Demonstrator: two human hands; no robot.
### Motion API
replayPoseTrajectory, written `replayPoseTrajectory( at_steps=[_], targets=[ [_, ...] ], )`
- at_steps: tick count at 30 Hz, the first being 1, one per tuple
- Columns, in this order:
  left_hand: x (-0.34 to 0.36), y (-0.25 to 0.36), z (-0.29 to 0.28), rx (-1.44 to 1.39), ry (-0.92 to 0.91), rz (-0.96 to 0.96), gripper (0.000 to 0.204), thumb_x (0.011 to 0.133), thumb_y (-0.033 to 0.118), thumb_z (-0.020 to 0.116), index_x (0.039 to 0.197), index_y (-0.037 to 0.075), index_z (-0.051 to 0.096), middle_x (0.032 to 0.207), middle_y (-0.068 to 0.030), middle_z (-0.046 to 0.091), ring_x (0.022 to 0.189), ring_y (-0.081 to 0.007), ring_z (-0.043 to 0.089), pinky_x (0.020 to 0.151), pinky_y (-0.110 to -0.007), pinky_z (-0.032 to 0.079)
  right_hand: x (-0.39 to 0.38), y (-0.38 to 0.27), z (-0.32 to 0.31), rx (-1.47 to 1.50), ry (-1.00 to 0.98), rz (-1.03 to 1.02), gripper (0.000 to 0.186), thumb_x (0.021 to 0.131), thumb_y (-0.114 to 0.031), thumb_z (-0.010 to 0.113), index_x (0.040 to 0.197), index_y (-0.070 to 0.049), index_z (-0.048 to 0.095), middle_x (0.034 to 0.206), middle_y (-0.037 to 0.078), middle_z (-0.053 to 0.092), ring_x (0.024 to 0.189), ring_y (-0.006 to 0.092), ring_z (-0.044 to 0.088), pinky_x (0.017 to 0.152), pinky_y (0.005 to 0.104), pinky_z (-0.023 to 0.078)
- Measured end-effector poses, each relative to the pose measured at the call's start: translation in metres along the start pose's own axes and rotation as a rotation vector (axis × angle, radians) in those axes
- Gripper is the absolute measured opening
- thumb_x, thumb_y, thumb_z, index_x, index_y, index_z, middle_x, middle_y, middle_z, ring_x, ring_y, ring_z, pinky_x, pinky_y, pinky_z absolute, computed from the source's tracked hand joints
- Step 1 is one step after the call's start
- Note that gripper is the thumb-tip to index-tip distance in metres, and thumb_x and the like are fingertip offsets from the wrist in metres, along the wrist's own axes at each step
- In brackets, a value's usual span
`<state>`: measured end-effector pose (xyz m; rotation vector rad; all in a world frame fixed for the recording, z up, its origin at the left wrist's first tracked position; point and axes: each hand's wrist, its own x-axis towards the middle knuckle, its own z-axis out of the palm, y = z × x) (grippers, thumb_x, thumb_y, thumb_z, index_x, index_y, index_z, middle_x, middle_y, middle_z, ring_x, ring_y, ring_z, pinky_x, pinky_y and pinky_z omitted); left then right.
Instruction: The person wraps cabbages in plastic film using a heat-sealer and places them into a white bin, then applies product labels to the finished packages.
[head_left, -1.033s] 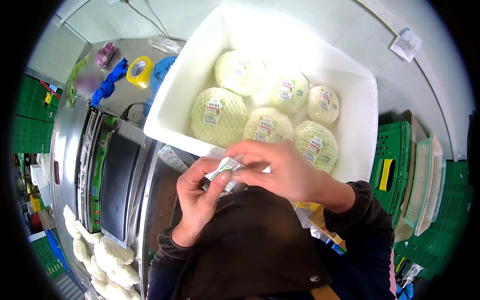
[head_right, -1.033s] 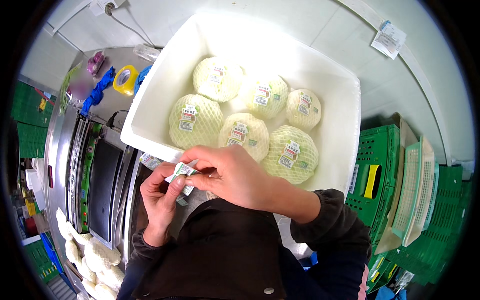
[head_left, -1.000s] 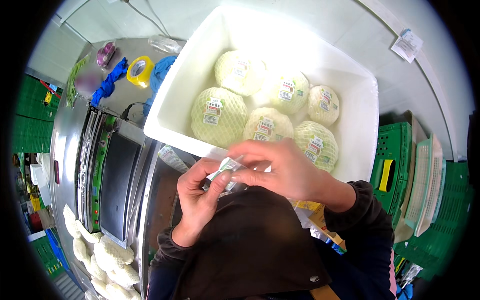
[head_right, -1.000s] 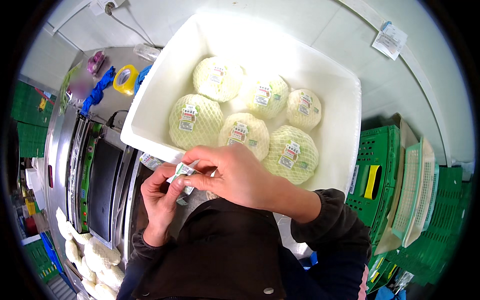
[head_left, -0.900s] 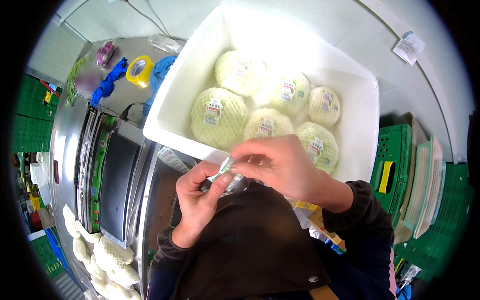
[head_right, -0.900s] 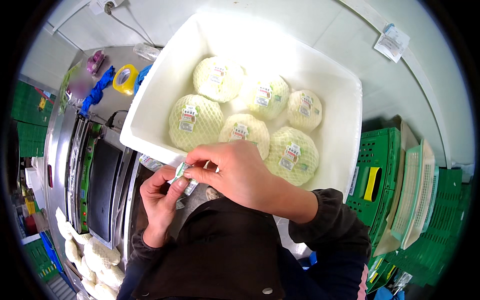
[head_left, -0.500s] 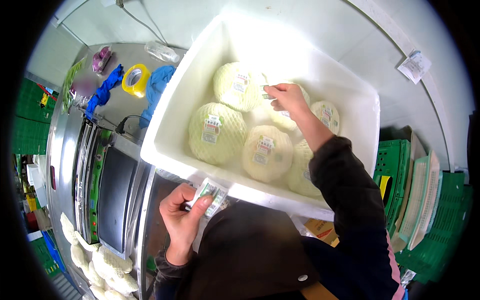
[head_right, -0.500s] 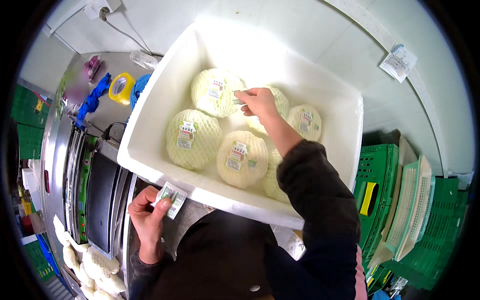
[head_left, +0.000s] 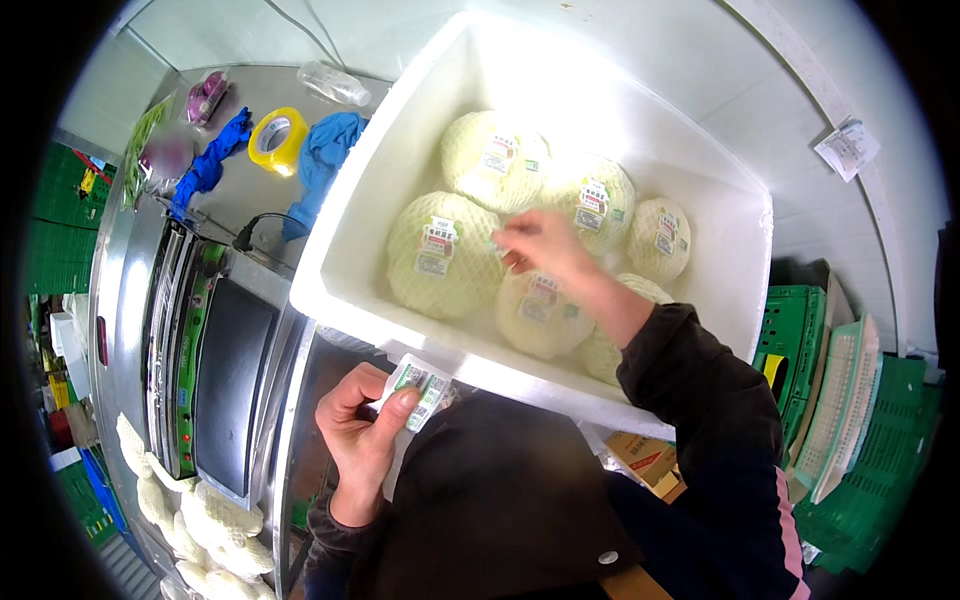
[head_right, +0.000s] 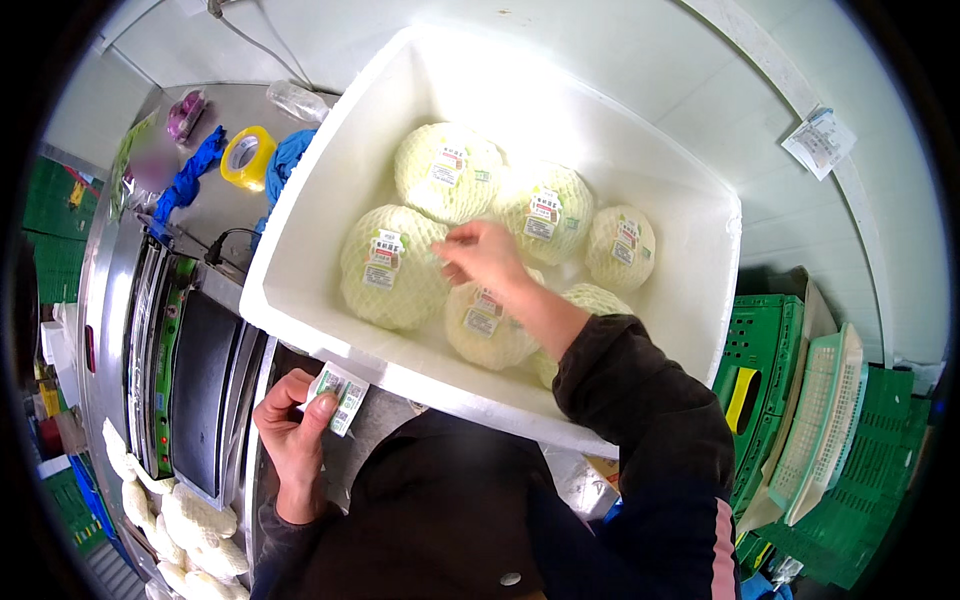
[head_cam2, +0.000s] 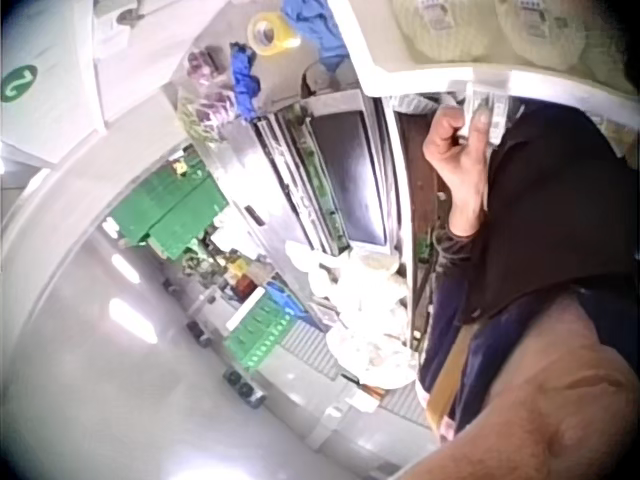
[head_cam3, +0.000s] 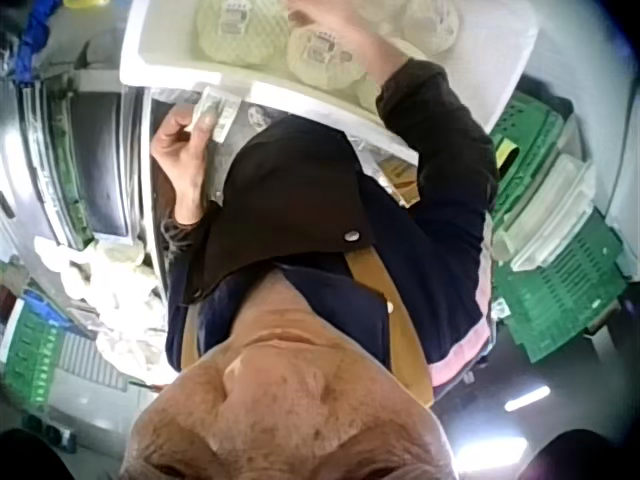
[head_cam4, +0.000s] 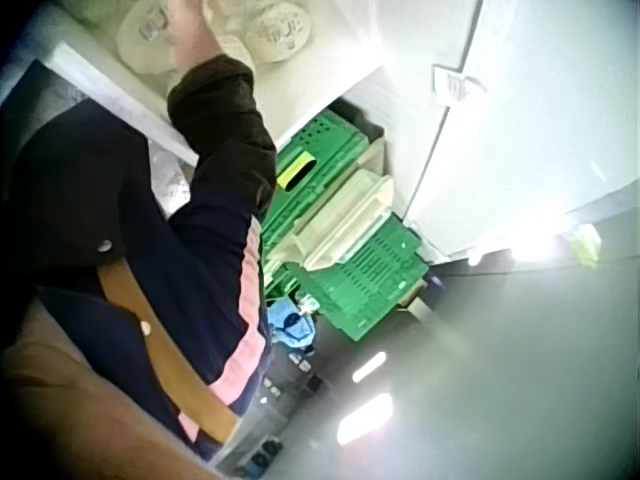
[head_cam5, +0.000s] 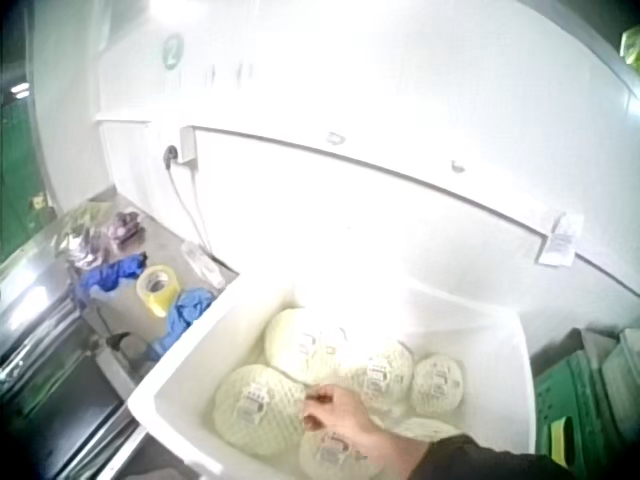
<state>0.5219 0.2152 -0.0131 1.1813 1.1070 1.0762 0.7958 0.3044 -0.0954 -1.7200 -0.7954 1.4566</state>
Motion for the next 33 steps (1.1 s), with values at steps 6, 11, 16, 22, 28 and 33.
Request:
replayPoseTrajectory(
  at_steps=[6, 11, 16, 22, 28, 33],
  targets=[
    [-0.003, 0.003, -0.007, -0.02, -0.042, 0.042, 0.02, 0.078, 0.005, 0.076, 0.069, 0.001, 0.059, 0.07, -0.0017, 0.058, 0.064, -0.0079, 0.047, 0.06, -0.022, 0.036, 0.011, 0.039, 0.038, -0.27, 0.036, -0.085, 0.032, 0.077, -0.018, 0.076, 0.093, 0.004, 0.059, 0.078, 0.012, 0.064, 0.065, 0.0192, 0.066, 0.054, 0.0318, 0.053],
    [-0.021, 0.007, -0.032, -0.018, -0.033, 0.035, 0.02, 0.078, 0.006, 0.077, 0.07, 0.0, 0.059, 0.07, -0.0018, 0.058, 0.065, -0.0076, 0.048, 0.06, -0.022, 0.036, 0.02, 0.017, 0.035, -1.253, -0.016, -0.326, 0.035, 0.074, -0.03, 0.078, 0.086, 0.0, 0.065, 0.073, 0.017, 0.065, 0.064, 0.0284, 0.066, 0.058, 0.0381, 0.051],
    [-0.041, 0.016, -0.081, -0.043, 0.033, 0.032, 0.018, 0.078, 0.006, 0.076, 0.071, 0.0, 0.061, 0.072, -0.0017, 0.059, 0.066, -0.0076, 0.05, 0.06, -0.021, 0.038, -0.034, -0.059, 0.04, -1.324, -0.09, -0.423, 0.035, 0.082, -0.034, 0.07, 0.092, -0.001, 0.067, 0.084, 0.015, 0.068, 0.073, 0.0243, 0.066, 0.063, 0.0353, 0.051],
    [-0.059, 0.019, -0.124, 0.03, 0.084, 0.173, 0.019, 0.073, 0.005, 0.079, 0.071, -0.001, 0.061, 0.071, -0.0023, 0.059, 0.066, -0.0091, 0.053, 0.06, -0.023, 0.04, -0.17, -0.124, 0.172, -0.7, -0.76, -0.406, 0.028, 0.089, -0.022, 0.065, 0.108, -0.001, 0.063, 0.083, 0.005, 0.067, 0.074, 0.0107, 0.065, 0.06, 0.0266, 0.05],
    [-0.076, 0.016, -0.165, 0.3, 0.361, 0.334, 0.046, 0.075, 0.022, 0.074, 0.111, 0.0, 0.056, 0.113, -0.0133, 0.057, 0.109, -0.0262, 0.055, 0.095, -0.036, 0.042, -0.149, -0.137, 0.234, -0.546, -0.835, -0.265, 0.022, 0.088, -0.021, 0.067, 0.095, 0.0, 0.065, 0.072, 0.004, 0.065, 0.057, 0.0092, 0.063, 0.052, 0.0212, 0.048],
    [-0.101, 0.02, -0.199, 0.168, 0.623, 0.314, 0.035, 0.083, 0.014, 0.063, 0.114, -0.001, 0.054, 0.12, -0.0138, 0.054, 0.12, -0.0272, 0.048, 0.105, -0.04, 0.034, -0.003, -0.209, 0.257, -0.31, -0.256, -0.596, 0.027, 0.09, -0.025, 0.065, 0.098, 0.001, 0.066, 0.078, 0.007, 0.067, 0.059, 0.0124, 0.065, 0.049, 0.0231, 0.051]
  ],
)
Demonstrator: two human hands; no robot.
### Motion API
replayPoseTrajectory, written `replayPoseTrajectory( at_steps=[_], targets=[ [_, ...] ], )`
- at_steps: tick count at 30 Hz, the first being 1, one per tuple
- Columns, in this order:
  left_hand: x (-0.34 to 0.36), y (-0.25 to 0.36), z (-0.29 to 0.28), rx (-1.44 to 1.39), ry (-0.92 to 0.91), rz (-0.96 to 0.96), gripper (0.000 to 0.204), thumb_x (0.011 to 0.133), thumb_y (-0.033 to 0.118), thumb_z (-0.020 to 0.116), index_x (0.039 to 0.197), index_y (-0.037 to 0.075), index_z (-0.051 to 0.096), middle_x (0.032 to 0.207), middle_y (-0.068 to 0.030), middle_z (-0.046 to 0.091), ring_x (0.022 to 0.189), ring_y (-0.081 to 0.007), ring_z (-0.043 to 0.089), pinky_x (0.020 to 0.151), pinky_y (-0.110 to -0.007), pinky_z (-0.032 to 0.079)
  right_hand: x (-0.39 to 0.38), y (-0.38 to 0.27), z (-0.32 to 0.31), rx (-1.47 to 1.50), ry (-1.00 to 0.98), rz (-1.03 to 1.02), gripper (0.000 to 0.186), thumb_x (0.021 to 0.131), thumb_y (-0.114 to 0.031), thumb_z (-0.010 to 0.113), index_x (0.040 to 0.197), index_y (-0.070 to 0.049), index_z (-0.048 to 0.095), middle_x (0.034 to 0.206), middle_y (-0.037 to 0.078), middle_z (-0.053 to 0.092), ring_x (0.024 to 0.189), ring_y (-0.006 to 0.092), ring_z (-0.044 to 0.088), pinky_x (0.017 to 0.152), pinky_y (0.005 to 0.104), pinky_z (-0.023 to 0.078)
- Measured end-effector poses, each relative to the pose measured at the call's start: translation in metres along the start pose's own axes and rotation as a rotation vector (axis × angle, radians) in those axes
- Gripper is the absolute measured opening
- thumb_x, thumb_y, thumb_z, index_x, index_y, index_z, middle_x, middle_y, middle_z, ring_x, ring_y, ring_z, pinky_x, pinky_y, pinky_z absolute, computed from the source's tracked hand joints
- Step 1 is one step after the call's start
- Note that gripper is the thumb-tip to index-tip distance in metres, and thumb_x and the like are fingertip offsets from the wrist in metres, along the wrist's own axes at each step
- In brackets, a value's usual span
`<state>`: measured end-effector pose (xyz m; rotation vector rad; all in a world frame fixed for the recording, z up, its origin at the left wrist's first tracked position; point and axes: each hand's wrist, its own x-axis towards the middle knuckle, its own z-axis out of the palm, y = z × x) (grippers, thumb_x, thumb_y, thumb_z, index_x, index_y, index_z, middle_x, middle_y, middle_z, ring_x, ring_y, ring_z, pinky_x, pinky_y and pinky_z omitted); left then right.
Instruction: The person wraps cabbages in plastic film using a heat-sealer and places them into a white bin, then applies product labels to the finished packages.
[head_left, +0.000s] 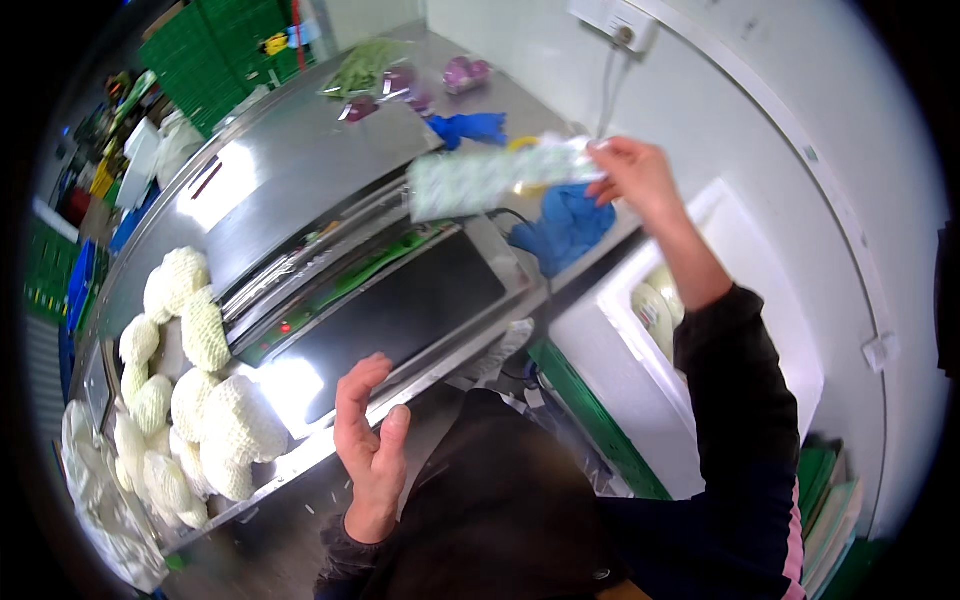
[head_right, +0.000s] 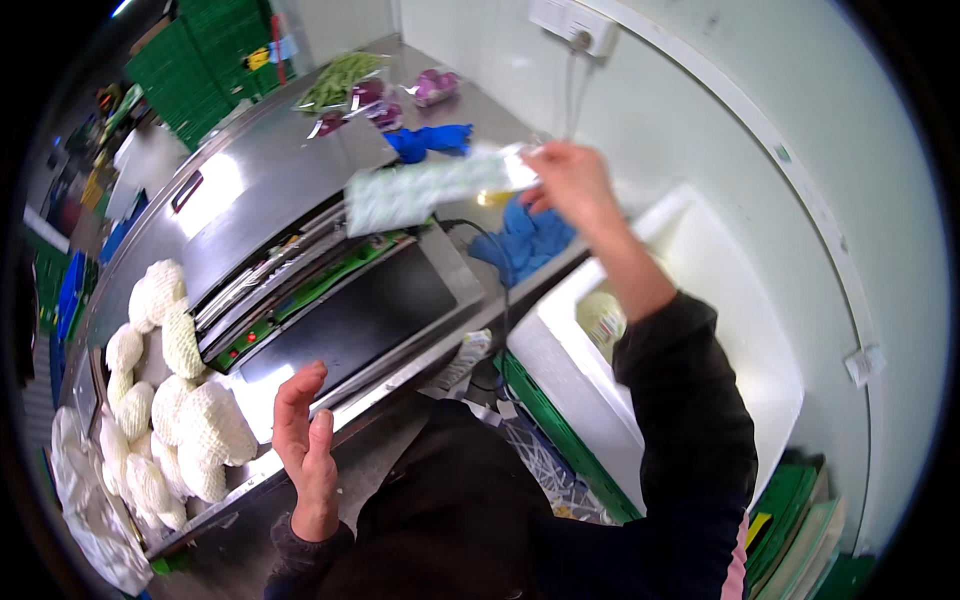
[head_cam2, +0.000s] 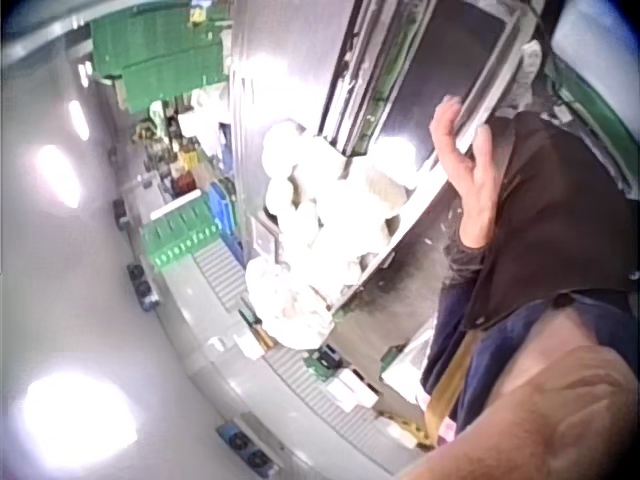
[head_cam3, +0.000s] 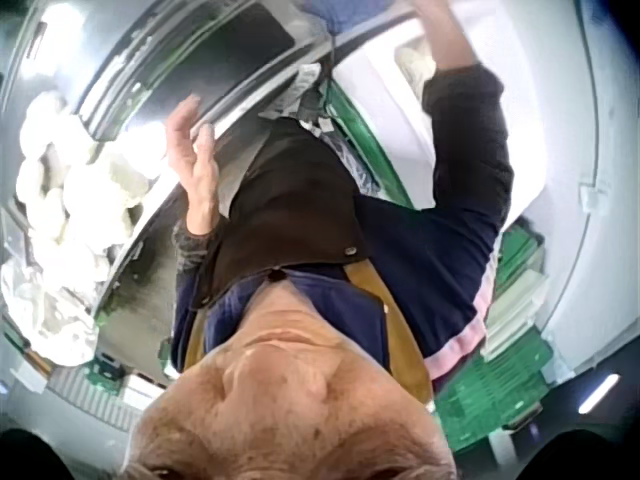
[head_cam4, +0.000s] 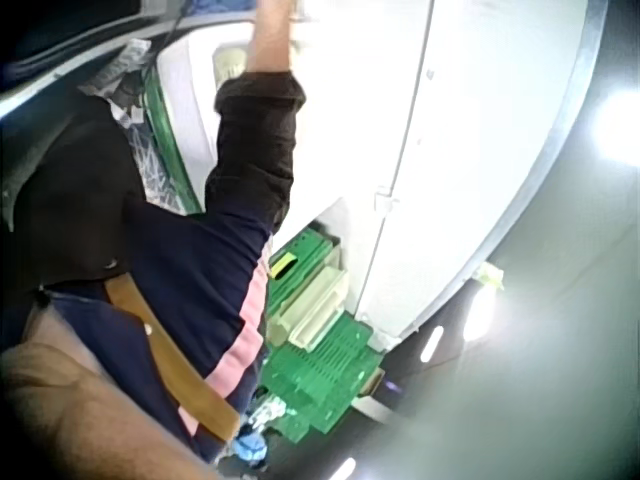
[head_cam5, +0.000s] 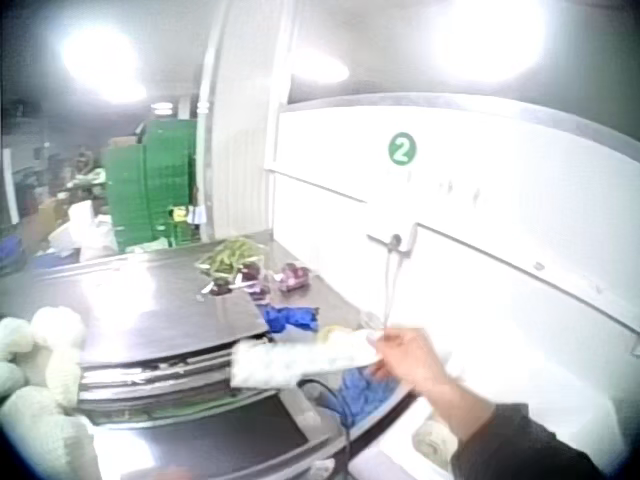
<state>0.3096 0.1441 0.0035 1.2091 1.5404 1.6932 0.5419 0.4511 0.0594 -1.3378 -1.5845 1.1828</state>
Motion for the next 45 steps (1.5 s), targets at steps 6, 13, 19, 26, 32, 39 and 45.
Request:
replayPoseTrajectory(
  at_steps=[6, 13, 19, 26, 32, 39, 45],
  targets=[
    [-0.022, -0.03, -0.053, 0.039, 0.156, -0.312, 0.018, 0.086, 0.004, 0.063, 0.103, 0.0, 0.061, 0.099, -0.0067, 0.064, 0.092, -0.0145, 0.061, 0.084, -0.028, 0.048, 0.185, 0.055, -0.031, -0.032, 0.428, -0.244, 0.027, 0.089, -0.023, 0.065, 0.093, 0.003, 0.063, 0.08, 0.01, 0.067, 0.064, 0.0199, 0.069, 0.052, 0.0268, 0.054],
    [-0.05, -0.068, -0.124, 0.193, 0.608, -0.355, 0.041, 0.083, 0.004, 0.067, 0.121, 0.001, 0.052, 0.121, -0.0091, 0.055, 0.113, -0.0179, 0.053, 0.09, -0.031, 0.045, 0.211, 0.127, 0.034, -0.889, 0.133, -0.514, 0.03, 0.084, -0.021, 0.068, 0.105, 0.0, 0.063, 0.097, 0.017, 0.065, 0.086, 0.0291, 0.064, 0.078, 0.0364, 0.05],
    [-0.052, -0.082, -0.199, 0.8, 1.078, -0.39, 0.065, 0.08, 0.015, 0.072, 0.134, 0.0, 0.04, 0.138, -0.0157, 0.04, 0.126, -0.0266, 0.04, 0.102, -0.037, 0.034, 0.219, 0.193, 0.04, -1.133, -0.251, -0.353, 0.045, 0.076, -0.004, 0.067, 0.12, -0.001, 0.056, 0.113, 0.019, 0.061, 0.108, 0.0354, 0.058, 0.095, 0.04, 0.044],
    [0.002, -0.113, -0.279, 0.749, 1.052, -0.244, 0.061, 0.085, 0.02, 0.067, 0.134, -0.005, 0.04, 0.138, -0.0193, 0.041, 0.129, -0.0282, 0.039, 0.108, -0.04, 0.03, 0.212, 0.038, 0.108, -0.942, -0.222, -0.561, 0.044, 0.081, -0.007, 0.065, 0.123, -0.001, 0.054, 0.117, 0.016, 0.061, 0.109, 0.0293, 0.058, 0.096, 0.0365, 0.044],
    [0.11, -0.142, -0.374, 0.42, 0.9, -0.274, 0.066, 0.082, 0.029, 0.071, 0.132, -0.005, 0.043, 0.132, -0.0217, 0.049, 0.125, -0.0299, 0.046, 0.106, -0.039, 0.034, 0.098, -0.086, 0.364, -0.213, -0.655, -0.55, 0.029, 0.088, -0.014, 0.063, 0.114, -0.003, 0.06, 0.104, 0.008, 0.065, 0.096, 0.0169, 0.062, 0.087, 0.0312, 0.049],
    [0.171, -0.252, -0.454, 0.405, 0.684, -0.741, 0.102, 0.07, 0.053, 0.077, 0.138, -0.008, 0.033, 0.127, -0.0279, 0.05, 0.112, -0.0306, 0.054, 0.092, -0.038, 0.045, 0.005, -0.079, 0.636, -0.501, -1.038, -0.419, 0.071, 0.078, -0.045, 0.072, 0.127, 0.002, 0.052, 0.124, 0.022, 0.058, 0.112, 0.0321, 0.058, 0.097, 0.0399, 0.045],
    [0.199, -0.246, -0.464, 0.272, 0.38, -0.904, 0.105, 0.069, 0.045, 0.079, 0.14, -0.01, 0.026, 0.12, -0.0238, 0.054, 0.098, -0.0267, 0.059, 0.078, -0.035, 0.049, 0.023, -0.002, 0.759, -0.96, -0.94, -0.182, 0.08, 0.082, -0.057, 0.059, 0.133, 0.003, 0.047, 0.127, 0.025, 0.055, 0.122, 0.0333, 0.052, 0.102, 0.0385, 0.04]
  ],
)
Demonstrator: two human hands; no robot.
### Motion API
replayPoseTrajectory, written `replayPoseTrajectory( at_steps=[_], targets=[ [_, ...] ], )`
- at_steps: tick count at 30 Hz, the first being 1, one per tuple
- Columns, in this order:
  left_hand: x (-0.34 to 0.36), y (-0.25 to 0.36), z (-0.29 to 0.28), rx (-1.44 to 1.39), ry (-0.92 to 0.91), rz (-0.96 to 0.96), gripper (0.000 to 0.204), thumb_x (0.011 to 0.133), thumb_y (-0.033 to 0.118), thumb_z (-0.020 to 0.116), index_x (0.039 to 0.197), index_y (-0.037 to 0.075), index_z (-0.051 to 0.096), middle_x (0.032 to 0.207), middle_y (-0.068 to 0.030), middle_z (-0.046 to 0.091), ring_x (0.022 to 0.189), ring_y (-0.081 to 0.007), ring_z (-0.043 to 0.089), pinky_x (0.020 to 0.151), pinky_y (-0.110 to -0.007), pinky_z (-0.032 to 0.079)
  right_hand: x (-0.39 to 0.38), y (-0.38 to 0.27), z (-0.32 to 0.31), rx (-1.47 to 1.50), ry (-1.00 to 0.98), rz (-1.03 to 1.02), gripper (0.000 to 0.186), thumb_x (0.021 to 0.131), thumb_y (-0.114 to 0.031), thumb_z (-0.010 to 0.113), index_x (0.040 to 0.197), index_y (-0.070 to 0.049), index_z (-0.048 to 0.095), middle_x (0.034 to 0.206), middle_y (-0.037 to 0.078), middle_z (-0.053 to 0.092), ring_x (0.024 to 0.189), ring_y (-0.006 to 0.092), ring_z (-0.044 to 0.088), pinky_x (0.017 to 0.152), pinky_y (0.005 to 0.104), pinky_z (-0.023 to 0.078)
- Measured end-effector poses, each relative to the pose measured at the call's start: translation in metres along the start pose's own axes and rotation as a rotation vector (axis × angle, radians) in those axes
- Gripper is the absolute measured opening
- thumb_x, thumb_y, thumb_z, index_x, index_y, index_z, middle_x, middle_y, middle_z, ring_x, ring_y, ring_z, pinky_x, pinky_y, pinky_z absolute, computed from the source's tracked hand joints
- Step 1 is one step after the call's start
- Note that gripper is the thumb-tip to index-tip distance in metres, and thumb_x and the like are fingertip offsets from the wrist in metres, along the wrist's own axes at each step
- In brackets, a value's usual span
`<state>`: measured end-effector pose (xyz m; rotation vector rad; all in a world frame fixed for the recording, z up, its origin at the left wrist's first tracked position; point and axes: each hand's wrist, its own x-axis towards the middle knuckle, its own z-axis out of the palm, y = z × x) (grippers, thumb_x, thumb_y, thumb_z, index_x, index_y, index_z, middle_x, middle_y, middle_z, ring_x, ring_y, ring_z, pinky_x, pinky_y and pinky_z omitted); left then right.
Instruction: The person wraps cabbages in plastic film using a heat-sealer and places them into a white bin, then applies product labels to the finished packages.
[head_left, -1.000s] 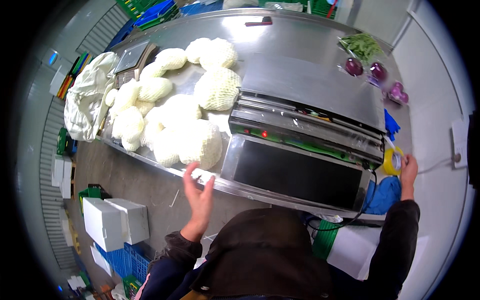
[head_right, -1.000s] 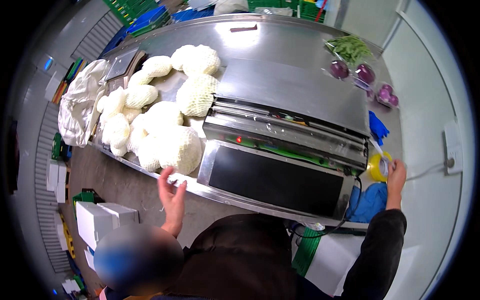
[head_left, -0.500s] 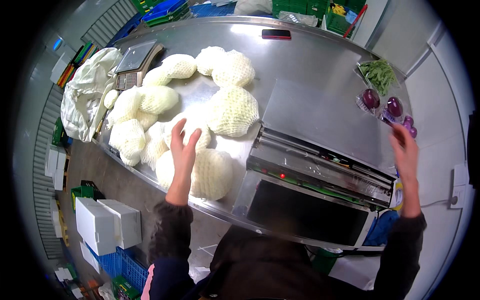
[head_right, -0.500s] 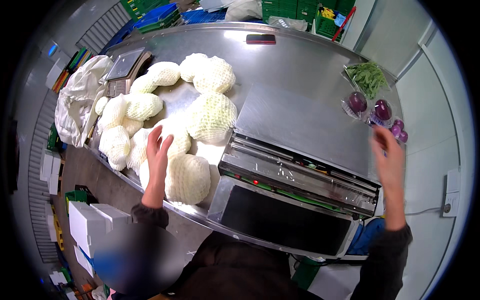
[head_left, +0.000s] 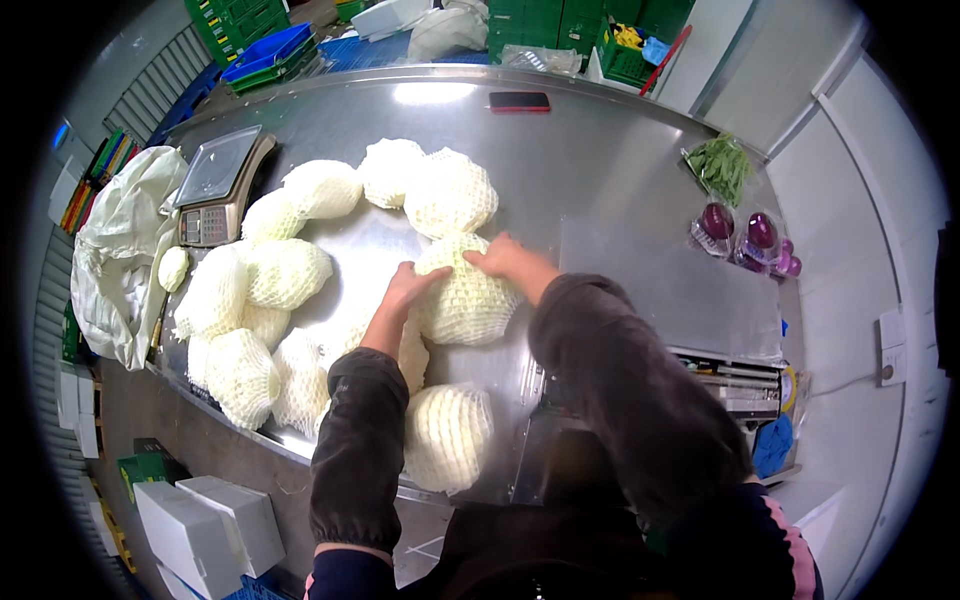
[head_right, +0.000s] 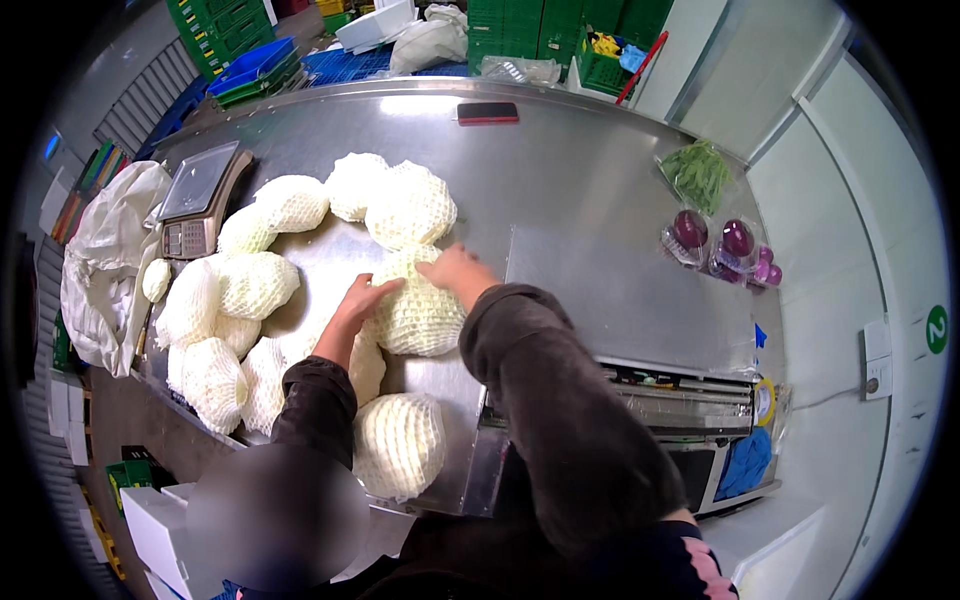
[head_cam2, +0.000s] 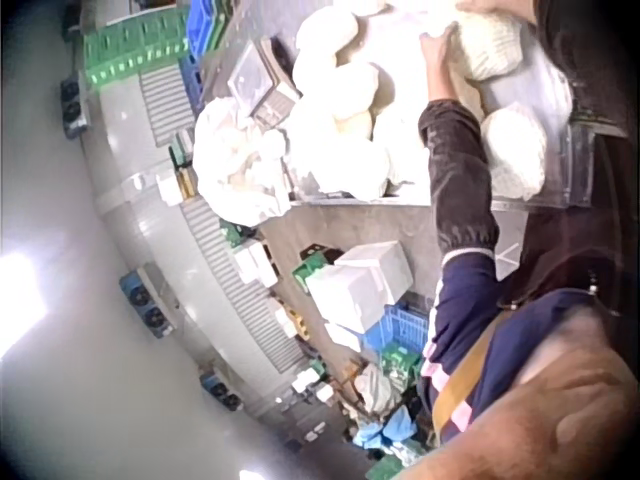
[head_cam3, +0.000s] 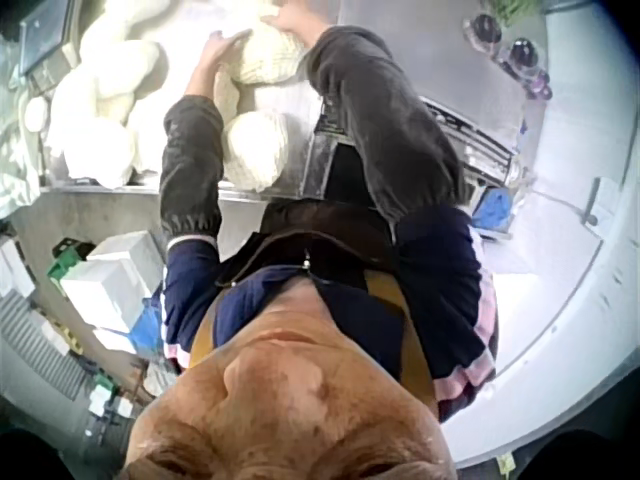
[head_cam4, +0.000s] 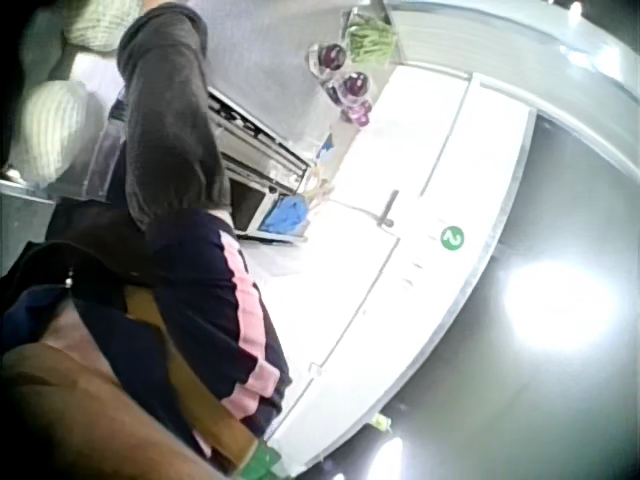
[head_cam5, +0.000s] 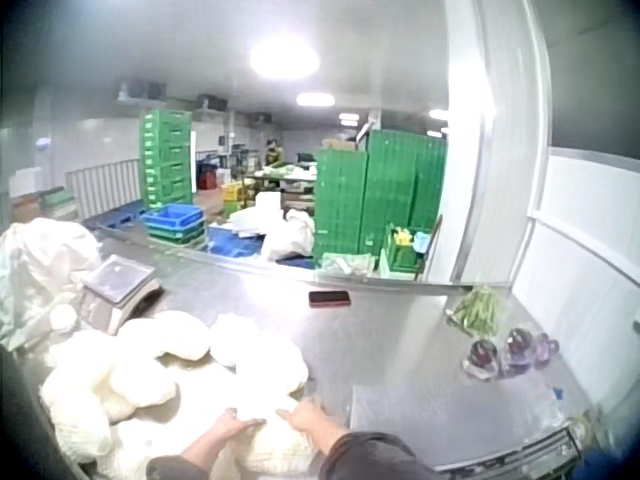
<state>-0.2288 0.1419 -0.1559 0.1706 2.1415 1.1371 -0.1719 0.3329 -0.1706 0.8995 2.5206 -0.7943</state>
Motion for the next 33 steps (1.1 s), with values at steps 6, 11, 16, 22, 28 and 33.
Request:
replayPoseTrajectory(
  at_steps=[6, 11, 16, 22, 28, 33],
  targets=[
    [-0.003, -0.023, -0.013, -0.41, 0.107, 0.114, 0.066, 0.066, 0.019, 0.084, 0.118, -0.006, 0.052, 0.101, -0.0144, 0.065, 0.081, -0.0204, 0.064, 0.069, -0.032, 0.05, -0.002, -0.02, -0.015, 0.069, -0.041, -0.271, 0.079, 0.084, -0.065, 0.05, 0.118, 0.006, 0.06, 0.119, 0.026, 0.06, 0.115, 0.0363, 0.056, 0.099, 0.0396, 0.042],
    [-0.154, 0.084, -0.033, -0.411, 0.396, 0.902, 0.091, 0.058, 0.008, 0.086, 0.134, 0.003, 0.037, 0.122, -0.0154, 0.053, 0.107, -0.0251, 0.059, 0.089, -0.034, 0.052, -0.188, -0.023, -0.142, 0.523, 0.368, -0.667, 0.086, 0.088, -0.062, 0.05, 0.141, 0.003, 0.031, 0.14, 0.026, 0.04, 0.119, 0.0369, 0.049, 0.098, 0.0422, 0.043],
    [-0.219, 0.124, -0.004, -0.723, 0.197, 0.995, 0.099, 0.069, 0.015, 0.079, 0.148, 0.006, 0.021, 0.144, -0.0135, 0.037, 0.13, -0.0274, 0.042, 0.108, -0.041, 0.037, -0.268, 0.054, -0.205, 1.282, 0.058, -0.712, 0.077, 0.09, -0.049, 0.058, 0.143, -0.001, 0.028, 0.138, 0.016, 0.041, 0.121, 0.0243, 0.046, 0.097, 0.0384, 0.043],
    [-0.228, 0.155, 0.096, -0.87, -0.525, 0.98, 0.111, 0.06, 0.026, 0.075, 0.15, 0.007, 0.013, 0.15, -0.0196, 0.027, 0.138, -0.035, 0.031, 0.114, -0.048, 0.027, -0.3, 0.137, -0.188, 1.274, 0.136, -0.467, 0.084, 0.083, -0.04, 0.07, 0.141, 0.003, 0.026, 0.125, 0.019, 0.051, 0.119, 0.0226, 0.049, 0.097, 0.0346, 0.043],
    [-0.176, 0.218, 0.226, -0.799, -0.561, 0.552, 0.067, 0.081, 0.017, 0.07, 0.138, 0.012, 0.037, 0.127, -0.0145, 0.05, 0.115, -0.0273, 0.052, 0.096, -0.037, 0.045, -0.299, 0.252, -0.166, 1.326, 0.547, -0.376, 0.079, 0.086, -0.036, 0.068, 0.14, 0.004, 0.027, 0.127, 0.017, 0.05, 0.116, 0.0212, 0.05, 0.097, 0.0336, 0.042],
    [-0.128, 0.186, 0.287, -0.764, -0.685, 0.418, 0.069, 0.076, 0.003, 0.061, 0.14, 0.009, 0.037, 0.13, -0.0162, 0.048, 0.117, -0.0275, 0.051, 0.099, -0.036, 0.043, -0.306, 0.297, -0.143, 0.757, 0.738, -0.178, 0.074, 0.086, -0.038, 0.066, 0.137, 0.004, 0.033, 0.128, 0.025, 0.049, 0.121, 0.0301, 0.049, 0.1, 0.0392, 0.04]
  ],
)
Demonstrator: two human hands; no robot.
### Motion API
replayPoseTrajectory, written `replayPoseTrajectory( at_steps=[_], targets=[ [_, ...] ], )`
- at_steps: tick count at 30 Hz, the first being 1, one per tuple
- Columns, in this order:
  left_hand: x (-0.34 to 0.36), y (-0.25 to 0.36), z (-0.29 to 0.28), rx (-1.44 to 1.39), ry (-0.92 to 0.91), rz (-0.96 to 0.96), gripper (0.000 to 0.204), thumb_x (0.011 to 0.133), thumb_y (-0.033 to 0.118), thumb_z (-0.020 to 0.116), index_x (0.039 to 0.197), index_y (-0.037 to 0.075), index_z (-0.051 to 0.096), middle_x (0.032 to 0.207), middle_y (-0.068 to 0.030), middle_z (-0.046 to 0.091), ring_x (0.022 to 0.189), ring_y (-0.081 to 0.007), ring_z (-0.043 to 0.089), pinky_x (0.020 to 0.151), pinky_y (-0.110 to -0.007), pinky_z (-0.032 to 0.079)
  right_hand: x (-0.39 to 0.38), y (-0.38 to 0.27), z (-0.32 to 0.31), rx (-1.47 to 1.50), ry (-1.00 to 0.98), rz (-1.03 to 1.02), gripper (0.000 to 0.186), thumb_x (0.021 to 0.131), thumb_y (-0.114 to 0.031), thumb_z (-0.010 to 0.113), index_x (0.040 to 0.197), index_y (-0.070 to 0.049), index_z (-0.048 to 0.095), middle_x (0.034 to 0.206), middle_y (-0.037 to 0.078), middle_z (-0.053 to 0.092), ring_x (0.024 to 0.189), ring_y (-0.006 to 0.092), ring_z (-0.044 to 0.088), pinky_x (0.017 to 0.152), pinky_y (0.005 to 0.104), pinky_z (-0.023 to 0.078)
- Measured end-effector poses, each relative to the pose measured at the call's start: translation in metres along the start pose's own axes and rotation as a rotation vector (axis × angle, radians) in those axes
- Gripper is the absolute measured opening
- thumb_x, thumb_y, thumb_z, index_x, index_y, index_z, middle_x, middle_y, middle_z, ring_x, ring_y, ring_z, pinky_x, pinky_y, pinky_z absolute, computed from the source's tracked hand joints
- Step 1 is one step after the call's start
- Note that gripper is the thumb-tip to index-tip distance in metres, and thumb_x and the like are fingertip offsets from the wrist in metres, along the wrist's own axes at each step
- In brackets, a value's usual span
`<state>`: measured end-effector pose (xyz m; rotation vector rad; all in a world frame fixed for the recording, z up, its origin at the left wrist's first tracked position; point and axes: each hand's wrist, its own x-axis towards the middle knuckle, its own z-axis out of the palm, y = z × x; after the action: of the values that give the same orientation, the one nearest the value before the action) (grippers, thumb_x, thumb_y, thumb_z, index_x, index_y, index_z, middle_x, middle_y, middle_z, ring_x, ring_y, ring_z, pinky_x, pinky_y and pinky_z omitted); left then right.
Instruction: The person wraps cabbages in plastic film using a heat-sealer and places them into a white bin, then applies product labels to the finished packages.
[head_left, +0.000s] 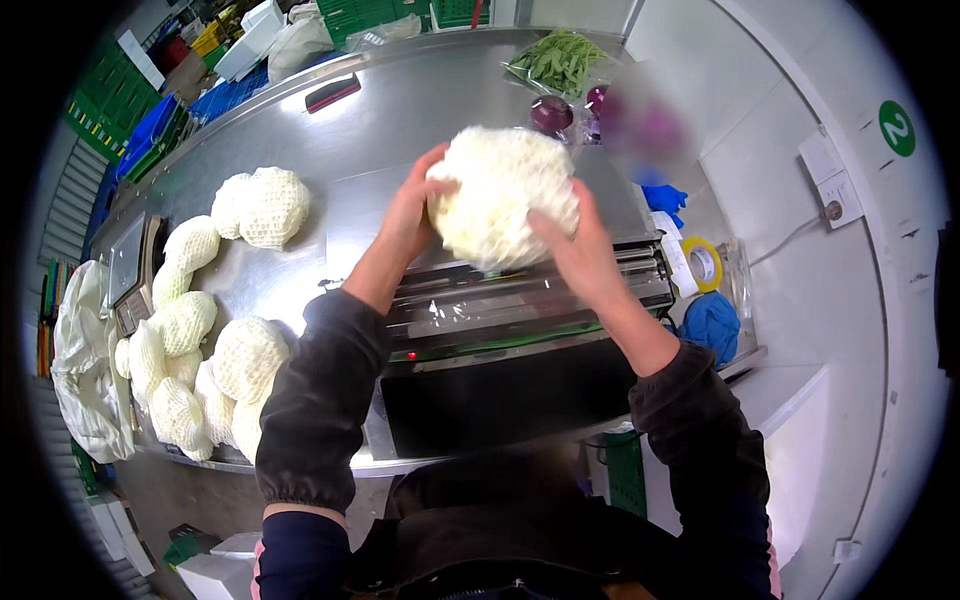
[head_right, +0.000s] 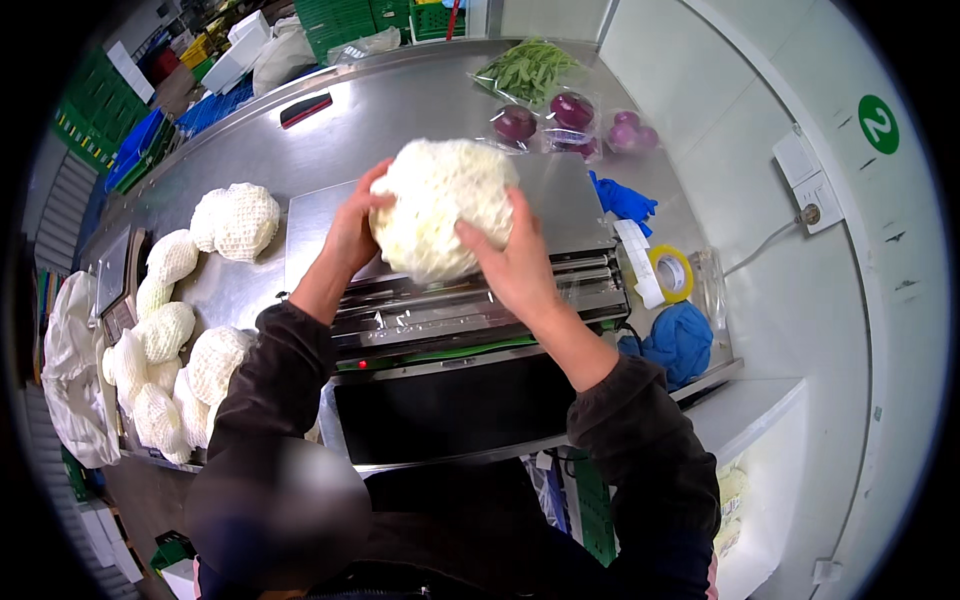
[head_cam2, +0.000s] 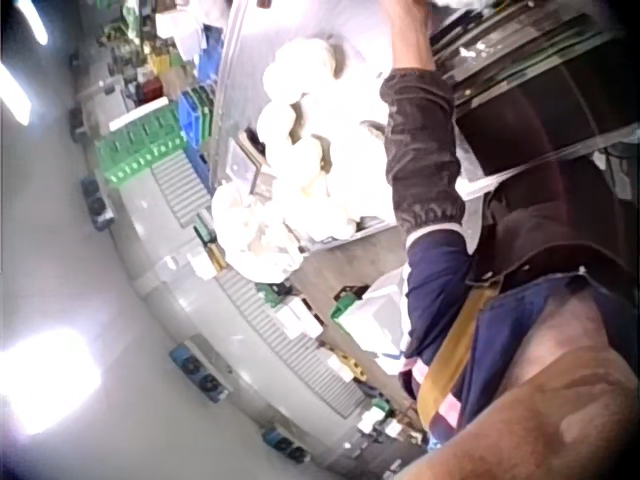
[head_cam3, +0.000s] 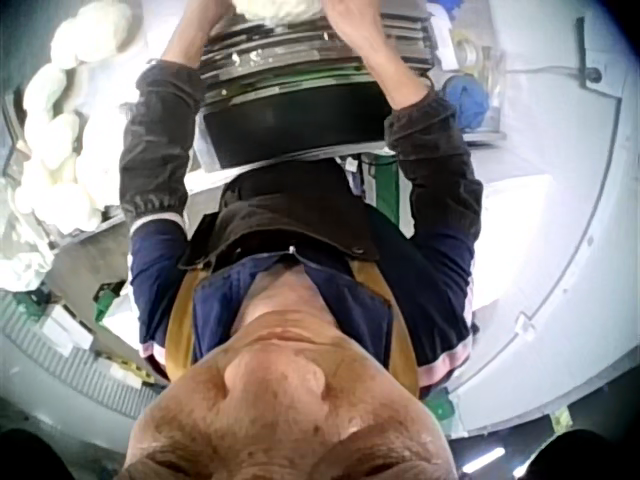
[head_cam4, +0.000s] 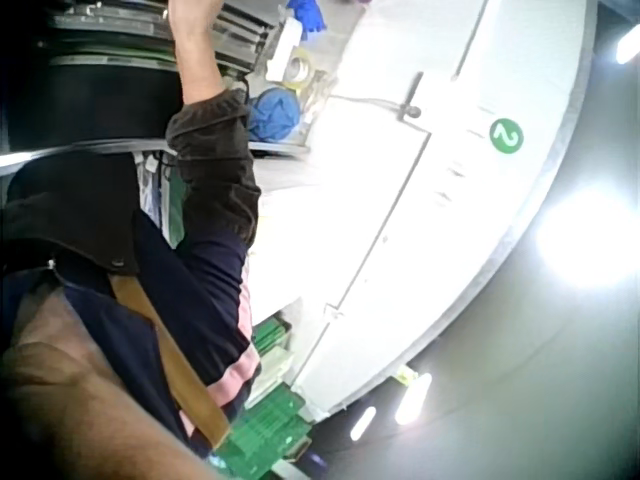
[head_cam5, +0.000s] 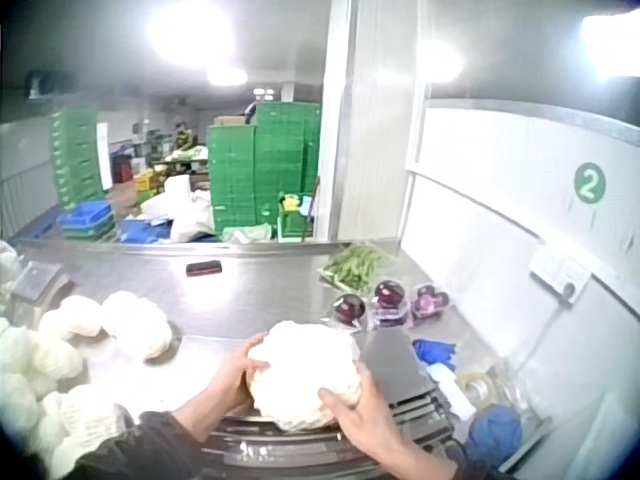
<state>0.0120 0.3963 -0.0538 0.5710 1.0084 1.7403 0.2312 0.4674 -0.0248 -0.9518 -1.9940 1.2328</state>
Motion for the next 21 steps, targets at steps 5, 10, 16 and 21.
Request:
replayPoseTrajectory(
  at_steps=[5, 10, 16, 21],
  targets=[
    [-0.041, 0.01, -0.035, 0.531, 0.142, 0.176, 0.064, 0.083, 0.021, 0.066, 0.139, 0.001, 0.041, 0.143, -0.0192, 0.04, 0.131, -0.0262, 0.04, 0.108, -0.036, 0.032, -0.001, 0.006, -0.061, -0.142, -0.197, -0.146, 0.06, 0.086, -0.033, 0.066, 0.133, -0.004, 0.042, 0.13, 0.021, 0.05, 0.115, 0.0326, 0.054, 0.098, 0.0396, 0.043],
    [-0.125, 0.069, -0.042, 1.969, -0.391, 0.545, 0.063, 0.065, 0.012, 0.076, 0.125, 0.015, 0.056, 0.127, -0.0092, 0.053, 0.115, -0.0297, 0.05, 0.104, -0.046, 0.037, -0.006, 0.031, -0.163, -0.845, -0.494, -0.565, 0.045, 0.081, -0.016, 0.068, 0.124, -0.017, 0.055, 0.137, 0.002, 0.047, 0.078, 0.0194, 0.066, 0.064, 0.0315, 0.053],
    [-0.13, 0.052, -0.029, 1.877, -0.57, 0.669, 0.033, 0.072, 0.014, 0.068, 0.104, 0.014, 0.067, 0.116, -0.0038, 0.06, 0.104, -0.0272, 0.053, 0.101, -0.048, 0.037, 0.003, 0.054, -0.109, -0.517, -0.547, -0.784, 0.02, 0.083, -0.011, 0.064, 0.102, -0.013, 0.069, 0.116, 0.003, 0.064, 0.076, 0.0192, 0.067, 0.061, 0.0293, 0.053],
    [-0.212, 0.076, -0.007, 1.172, -0.032, 0.09, 0.01, 0.081, -0.003, 0.061, 0.084, 0.002, 0.069, 0.078, -0.0138, 0.068, 0.071, -0.0256, 0.067, 0.065, -0.034, 0.054, -0.049, -0.008, -0.17, -0.255, -0.589, -0.297, 0.012, 0.086, -0.004, 0.062, 0.096, -0.002, 0.069, 0.092, 0.008, 0.071, 0.078, 0.0166, 0.068, 0.071, 0.0273, 0.053]
  ],
)
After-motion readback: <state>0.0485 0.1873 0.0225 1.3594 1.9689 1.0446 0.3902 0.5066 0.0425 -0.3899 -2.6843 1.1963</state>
